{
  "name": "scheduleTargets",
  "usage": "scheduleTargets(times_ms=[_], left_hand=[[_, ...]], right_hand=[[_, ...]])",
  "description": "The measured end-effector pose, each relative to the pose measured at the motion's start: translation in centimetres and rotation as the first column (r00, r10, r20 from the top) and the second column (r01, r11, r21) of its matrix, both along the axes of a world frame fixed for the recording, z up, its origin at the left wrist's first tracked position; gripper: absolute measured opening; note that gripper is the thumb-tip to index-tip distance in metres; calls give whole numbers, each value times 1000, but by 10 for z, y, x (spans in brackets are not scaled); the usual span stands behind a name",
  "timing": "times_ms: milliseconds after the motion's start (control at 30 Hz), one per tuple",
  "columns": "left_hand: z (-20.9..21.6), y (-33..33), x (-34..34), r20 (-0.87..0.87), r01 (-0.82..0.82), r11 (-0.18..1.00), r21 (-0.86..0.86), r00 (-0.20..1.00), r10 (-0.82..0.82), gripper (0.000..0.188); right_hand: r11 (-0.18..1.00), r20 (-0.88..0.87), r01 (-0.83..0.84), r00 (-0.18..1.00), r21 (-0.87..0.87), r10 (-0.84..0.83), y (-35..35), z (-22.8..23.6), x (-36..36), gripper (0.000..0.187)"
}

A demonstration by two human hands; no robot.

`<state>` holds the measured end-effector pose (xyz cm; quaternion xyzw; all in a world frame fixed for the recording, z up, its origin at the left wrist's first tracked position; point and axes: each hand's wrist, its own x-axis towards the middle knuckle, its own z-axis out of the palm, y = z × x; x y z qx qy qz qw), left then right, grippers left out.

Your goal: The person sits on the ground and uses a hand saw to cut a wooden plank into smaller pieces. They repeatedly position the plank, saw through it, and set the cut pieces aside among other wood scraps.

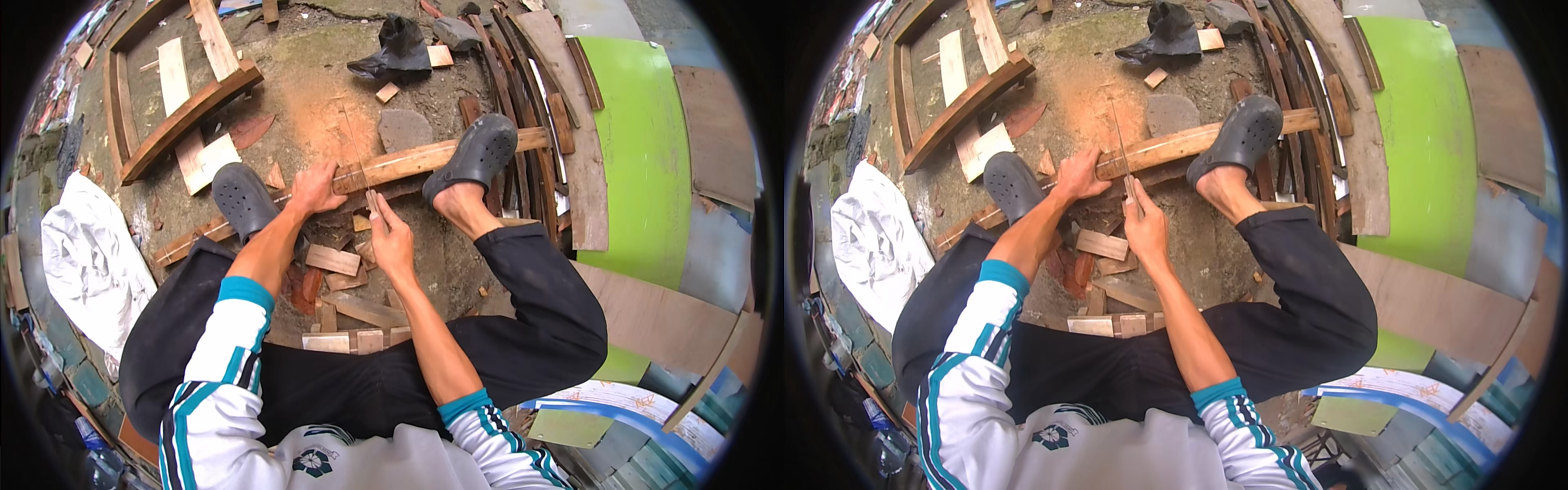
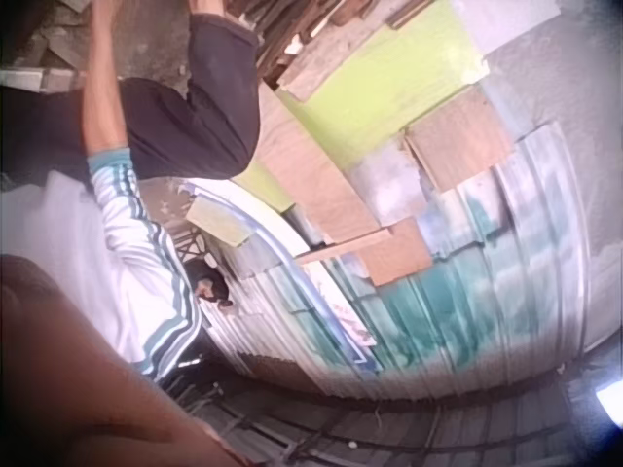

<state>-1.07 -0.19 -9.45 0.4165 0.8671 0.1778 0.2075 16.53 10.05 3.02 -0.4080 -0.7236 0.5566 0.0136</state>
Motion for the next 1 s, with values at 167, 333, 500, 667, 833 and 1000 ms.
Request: scheduleTargets(times_ms=[167, 333, 500, 667, 833, 1000], left_hand=[[-9, -5, -2, 19, -23, 1000, -10, 1000, 23, 66], [-10, -8, 7, 36, -26, 999, 39, 999, 25, 65], [-4, 0, -9, 29, 10, 998, 56, 1000, -11, 64], [-7, -3, -3, 47, -15, 1000, -9, 999, 15, 64], [-11, -2, -5, 24, -24, 1000, -16, 999, 25, 63], [-7, 7, -11, 27, 3, 1000, -3, 1000, -3, 64]], right_hand=[[999, 46, -38, 998, -29, 40, -45, 91, 105, 43], [1000, -39, -5, 999, 7, 6, -22, 8, 57, 42], [1000, -37, -9, 999, 7, 10, -7, -5, 11, 42], [998, 11, -59, 998, -23, 59, -42, 76, 87, 44], [1000, -78, -10, 997, 4, 10, -22, 30, 73, 41], [1000, -75, 25, 997, 10, -24, -4, -9, 10, 43]])
